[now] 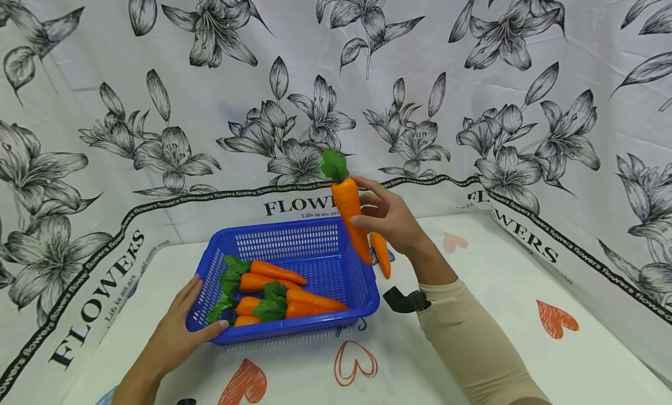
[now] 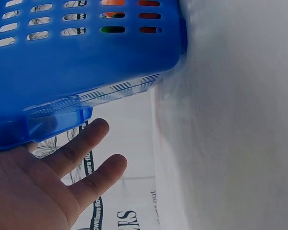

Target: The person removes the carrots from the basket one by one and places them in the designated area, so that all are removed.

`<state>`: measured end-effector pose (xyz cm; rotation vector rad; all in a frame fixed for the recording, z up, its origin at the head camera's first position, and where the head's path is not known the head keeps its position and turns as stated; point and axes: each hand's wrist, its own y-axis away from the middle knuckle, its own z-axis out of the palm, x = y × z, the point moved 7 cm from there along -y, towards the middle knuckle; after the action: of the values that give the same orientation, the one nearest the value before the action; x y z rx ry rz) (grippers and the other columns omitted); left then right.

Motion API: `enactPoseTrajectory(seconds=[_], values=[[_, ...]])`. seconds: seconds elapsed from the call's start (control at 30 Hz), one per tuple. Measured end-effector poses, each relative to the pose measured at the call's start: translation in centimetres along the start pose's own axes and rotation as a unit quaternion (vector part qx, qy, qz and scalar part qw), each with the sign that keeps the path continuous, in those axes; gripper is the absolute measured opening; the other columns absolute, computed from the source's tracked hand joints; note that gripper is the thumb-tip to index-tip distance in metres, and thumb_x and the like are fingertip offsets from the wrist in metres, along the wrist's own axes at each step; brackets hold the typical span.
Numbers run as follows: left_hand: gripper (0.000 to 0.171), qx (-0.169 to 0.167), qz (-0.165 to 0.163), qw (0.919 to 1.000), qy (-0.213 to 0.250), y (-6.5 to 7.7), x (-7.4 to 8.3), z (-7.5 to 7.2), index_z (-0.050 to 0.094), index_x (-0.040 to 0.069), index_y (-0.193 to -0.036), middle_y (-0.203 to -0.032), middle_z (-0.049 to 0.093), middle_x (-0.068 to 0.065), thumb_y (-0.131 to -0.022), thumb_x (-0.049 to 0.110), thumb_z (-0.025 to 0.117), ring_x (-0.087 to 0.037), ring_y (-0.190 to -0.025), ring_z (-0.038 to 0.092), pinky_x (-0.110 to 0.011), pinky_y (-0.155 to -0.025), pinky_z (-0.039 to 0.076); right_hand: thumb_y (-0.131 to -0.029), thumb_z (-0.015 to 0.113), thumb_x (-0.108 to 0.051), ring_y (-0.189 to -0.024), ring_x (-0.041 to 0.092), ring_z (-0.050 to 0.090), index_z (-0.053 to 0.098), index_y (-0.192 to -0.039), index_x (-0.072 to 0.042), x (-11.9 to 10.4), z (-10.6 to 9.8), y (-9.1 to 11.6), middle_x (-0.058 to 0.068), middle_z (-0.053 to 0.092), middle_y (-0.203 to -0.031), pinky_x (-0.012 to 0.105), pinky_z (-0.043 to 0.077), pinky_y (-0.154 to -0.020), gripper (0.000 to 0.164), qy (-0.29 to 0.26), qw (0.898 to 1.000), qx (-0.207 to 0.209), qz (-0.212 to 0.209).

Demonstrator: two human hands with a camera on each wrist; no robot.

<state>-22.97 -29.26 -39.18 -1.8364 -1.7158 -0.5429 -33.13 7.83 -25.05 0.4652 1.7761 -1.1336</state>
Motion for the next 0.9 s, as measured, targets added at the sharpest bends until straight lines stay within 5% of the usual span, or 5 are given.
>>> enactPoseTrajectory(seconds=[0.47,0.9], values=[[0.102,-0.001,-0.006,1.0000,-0.001,0.0,0.1,0.0,0.011,0.006,-0.155,-0.159,0.002,-0.016,-0.083,0.045,0.072,-0.055,-0.133,0.017,-0.078,-0.093,0.020,-0.087,0.067,-0.005,-0.103,0.037,0.059,0.036,-0.148,-0.011,-1.2,-3.0,1.5,0.023,0.056,-0.121,0.045,0.054,-0.082,0.069,-0.008,0.998,0.054,-0.029],[0.102,-0.003,-0.005,1.0000,0.005,0.1,0.2,0.0,0.011,0.005,-0.155,-0.159,0.002,-0.016,-0.083,0.044,0.072,-0.054,-0.134,0.016,-0.077,-0.094,0.019,-0.088,0.065,-0.002,-0.095,0.032,0.060,0.043,-0.145,-0.010,0.0,-6.2,2.2,0.022,0.058,-0.112,0.036,0.056,-0.074,0.061,-0.006,0.989,0.146,-0.009]])
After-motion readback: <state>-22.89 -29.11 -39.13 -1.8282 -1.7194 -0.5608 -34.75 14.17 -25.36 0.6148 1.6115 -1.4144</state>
